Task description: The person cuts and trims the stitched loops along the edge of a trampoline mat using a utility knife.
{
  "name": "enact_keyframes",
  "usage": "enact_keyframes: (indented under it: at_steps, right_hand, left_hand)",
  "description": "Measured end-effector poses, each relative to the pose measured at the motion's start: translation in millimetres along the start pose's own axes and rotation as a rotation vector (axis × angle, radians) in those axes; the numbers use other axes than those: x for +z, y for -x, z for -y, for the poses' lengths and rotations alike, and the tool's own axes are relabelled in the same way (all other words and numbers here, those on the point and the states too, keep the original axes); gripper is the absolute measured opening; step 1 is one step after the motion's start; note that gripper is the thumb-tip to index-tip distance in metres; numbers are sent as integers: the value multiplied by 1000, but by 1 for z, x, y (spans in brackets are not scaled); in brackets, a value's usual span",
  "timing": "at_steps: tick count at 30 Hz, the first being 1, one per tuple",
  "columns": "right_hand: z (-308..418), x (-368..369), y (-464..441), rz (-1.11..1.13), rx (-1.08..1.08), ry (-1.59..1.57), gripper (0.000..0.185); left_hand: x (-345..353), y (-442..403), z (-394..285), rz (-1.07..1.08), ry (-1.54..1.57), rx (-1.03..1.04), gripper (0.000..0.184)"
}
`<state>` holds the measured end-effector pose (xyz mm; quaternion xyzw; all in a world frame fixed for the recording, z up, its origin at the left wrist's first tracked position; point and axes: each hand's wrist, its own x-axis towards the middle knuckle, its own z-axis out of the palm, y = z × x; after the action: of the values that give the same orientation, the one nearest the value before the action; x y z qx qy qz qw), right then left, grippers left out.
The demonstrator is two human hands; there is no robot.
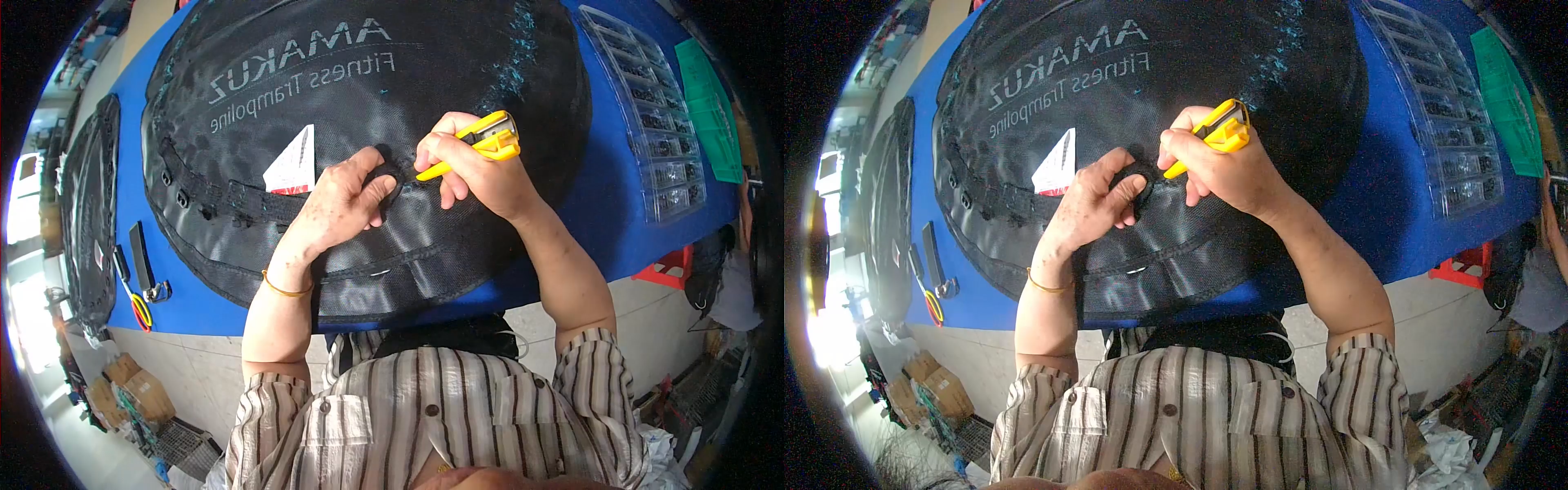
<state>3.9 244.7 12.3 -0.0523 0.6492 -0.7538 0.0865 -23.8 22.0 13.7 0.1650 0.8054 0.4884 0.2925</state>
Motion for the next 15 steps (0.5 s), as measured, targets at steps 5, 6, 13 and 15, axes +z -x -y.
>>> enact_keyframes:
  at_steps: [5,6,13,15]
  right_hand:
    - [9,-3,3,63,156,-77,18]
    - [6,4,6,-5,81,-2,22]
    - [1,-9,-2,-35,-44,-36,17]
    - [-2,-5,-3,-36,-46,-72,18]
  left_hand:
    - [-1,0,0,1,-10,5,19]
    - [-2,0,-1,4,-4,-2,19]
    - [-4,0,0,28,-6,-39,20]
    - [-5,-1,1,39,-15,-22,20]
